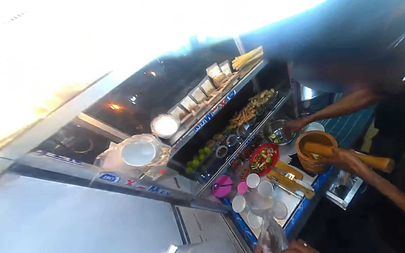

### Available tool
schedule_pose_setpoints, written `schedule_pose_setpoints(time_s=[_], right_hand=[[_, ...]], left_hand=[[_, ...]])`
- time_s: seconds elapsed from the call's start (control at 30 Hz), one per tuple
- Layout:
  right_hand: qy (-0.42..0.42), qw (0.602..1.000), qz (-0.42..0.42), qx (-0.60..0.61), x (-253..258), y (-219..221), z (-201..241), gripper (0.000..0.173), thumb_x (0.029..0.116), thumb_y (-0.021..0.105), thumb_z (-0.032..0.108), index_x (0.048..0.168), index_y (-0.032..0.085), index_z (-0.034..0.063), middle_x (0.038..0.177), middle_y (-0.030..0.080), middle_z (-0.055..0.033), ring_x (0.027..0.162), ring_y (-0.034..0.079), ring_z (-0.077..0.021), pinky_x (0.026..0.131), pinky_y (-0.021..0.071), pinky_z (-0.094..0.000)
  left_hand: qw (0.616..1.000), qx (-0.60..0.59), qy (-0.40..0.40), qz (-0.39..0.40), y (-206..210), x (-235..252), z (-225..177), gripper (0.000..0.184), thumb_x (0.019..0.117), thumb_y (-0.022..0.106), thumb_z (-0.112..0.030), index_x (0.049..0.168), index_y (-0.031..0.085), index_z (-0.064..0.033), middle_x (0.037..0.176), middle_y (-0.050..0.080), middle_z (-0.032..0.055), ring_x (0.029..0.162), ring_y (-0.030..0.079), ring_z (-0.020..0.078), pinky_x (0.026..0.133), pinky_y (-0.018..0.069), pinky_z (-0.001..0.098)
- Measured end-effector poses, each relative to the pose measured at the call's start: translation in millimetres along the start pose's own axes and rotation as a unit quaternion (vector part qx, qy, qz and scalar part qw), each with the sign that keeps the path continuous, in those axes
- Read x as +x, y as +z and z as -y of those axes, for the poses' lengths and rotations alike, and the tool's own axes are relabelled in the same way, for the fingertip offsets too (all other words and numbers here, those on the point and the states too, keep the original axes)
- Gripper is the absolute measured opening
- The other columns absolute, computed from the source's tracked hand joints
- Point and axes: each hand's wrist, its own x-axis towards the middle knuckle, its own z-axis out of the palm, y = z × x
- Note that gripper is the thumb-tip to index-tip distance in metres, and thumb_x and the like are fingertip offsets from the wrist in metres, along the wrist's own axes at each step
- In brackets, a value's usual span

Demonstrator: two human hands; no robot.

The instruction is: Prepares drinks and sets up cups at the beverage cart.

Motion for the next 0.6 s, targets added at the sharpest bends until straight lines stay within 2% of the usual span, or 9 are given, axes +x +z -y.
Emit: schedule_pose_setpoints(time_s=[0.03, 0.07, 0.13, 0.23, 0.27, 0.33, 0.43, 0.5, 0.6], right_hand=[[0.059, 0.996, 0.06, 0.002, 9.3, -16.9, 22.5, 0.018, 0.0954, 0.065, 0.004, 0.105, 0.076, -0.0062, 0.098, 0.075, -0.0212, 0.093, 0.073, -0.0321, 0.089, 0.0565, -0.0395], [0.063, 0.996, 0.062, 0.01, 9.0, -17.6, 25.4, 0.018, 0.0955, 0.065, 0.004, 0.105, 0.076, -0.0068, 0.1, 0.075, -0.0213, 0.095, 0.073, -0.0316, 0.09, 0.0559, -0.0392], [-0.048, 0.997, -0.042, 0.037, -9.0, 13.0, -12.6, 0.015, 0.0944, 0.07, 0.011, 0.098, 0.078, -0.0011, 0.095, 0.075, -0.0168, 0.092, 0.073, -0.0256, 0.088, 0.0584, -0.0367], [-0.126, 0.985, -0.098, 0.059, -20.3, 32.2, -33.0, 0.012, 0.0968, 0.07, 0.019, 0.101, 0.078, 0.0118, 0.103, 0.071, -0.0052, 0.099, 0.067, -0.0093, 0.088, 0.0577, -0.023], [-0.14, 0.983, -0.11, 0.053, -20.6, 33.0, -31.2, 0.012, 0.0978, 0.069, 0.021, 0.102, 0.077, 0.0138, 0.105, 0.07, -0.0038, 0.1, 0.066, -0.0071, 0.088, 0.0568, -0.0204], [-0.149, 0.98, -0.125, 0.038, -18.6, 31.3, -21.7, 0.014, 0.0993, 0.067, 0.022, 0.105, 0.078, 0.0145, 0.11, 0.07, -0.0049, 0.102, 0.066, -0.0082, 0.09, 0.0559, -0.0198], [-0.145, 0.979, -0.143, 0.005, -20.3, 24.5, -13.2, 0.016, 0.098, 0.067, 0.019, 0.104, 0.08, 0.0121, 0.108, 0.076, -0.0076, 0.102, 0.07, -0.0141, 0.093, 0.0544, -0.0248], [-0.158, 0.976, -0.147, -0.013, -21.7, 23.3, -16.4, 0.017, 0.0993, 0.065, 0.02, 0.104, 0.079, 0.0133, 0.105, 0.076, -0.0047, 0.1, 0.069, -0.0129, 0.091, 0.0531, -0.0242], [-0.147, 0.98, -0.132, -0.004, -25.9, 20.3, -12.1, 0.018, 0.099, 0.064, 0.019, 0.103, 0.08, 0.01, 0.101, 0.076, -0.008, 0.097, 0.072, -0.0151, 0.089, 0.0559, -0.0251]], left_hand=[[0.999, -0.04, 0.0, 0.013, 1.0, 1.1, -3.1, 0.025, 0.1078, 0.037, -0.006, 0.111, 0.061, -0.001, 0.089, 0.074, 0.0007, 0.081, 0.072, 0.0067, 0.076, 0.0615, 0.024], [0.997, -0.074, 0.002, 0.036, 0.0, 3.1, -2.7, 0.028, 0.1086, 0.034, -0.007, 0.12, 0.058, 0.0001, 0.1, 0.075, 0.0037, 0.091, 0.074, 0.01, 0.084, 0.0616, 0.0273], [0.987, -0.126, 0.008, 0.098, -8.0, 11.1, 9.0, 0.035, 0.1099, 0.034, -0.02, 0.135, 0.052, -0.002, 0.117, 0.073, 0.0088, 0.108, 0.071, 0.0175, 0.096, 0.0582, 0.0356], [0.967, -0.171, 0.021, 0.187, -7.1, 8.7, 12.8, 0.053, 0.1048, 0.051, -0.046, 0.142, 0.05, -0.0078, 0.134, 0.065, 0.0111, 0.124, 0.063, 0.0201, 0.105, 0.0517, 0.0375], [0.961, -0.181, 0.016, 0.209, -0.2, 5.5, 5.6, 0.06, 0.1021, 0.052, -0.052, 0.142, 0.053, -0.0074, 0.139, 0.064, 0.0117, 0.13, 0.061, 0.0205, 0.108, 0.0502, 0.0361], [0.946, -0.195, 0.005, 0.26, 9.1, 5.5, -4.1, 0.073, 0.1009, 0.046, -0.06, 0.147, 0.05, -0.0039, 0.149, 0.056, 0.0133, 0.141, 0.05, 0.0215, 0.116, 0.0423, 0.0351], [0.946, -0.229, -0.035, 0.228, 20.6, 1.3, -6.6, 0.075, 0.1032, 0.029, -0.064, 0.146, 0.049, -0.0059, 0.145, 0.059, 0.0113, 0.137, 0.054, 0.0207, 0.111, 0.047, 0.0351], [0.94, -0.246, -0.041, 0.234, 25.9, 3.7, -6.2, 0.074, 0.1058, 0.02, -0.06, 0.153, 0.039, -0.006, 0.149, 0.055, 0.0106, 0.139, 0.052, 0.0199, 0.112, 0.0464, 0.0342], [0.943, -0.251, -0.028, 0.214, 31.5, 6.8, -4.7, 0.059, 0.1105, 0.022, -0.046, 0.154, 0.034, -0.0078, 0.148, 0.056, 0.0077, 0.137, 0.053, 0.014, 0.111, 0.0467, 0.0295]])
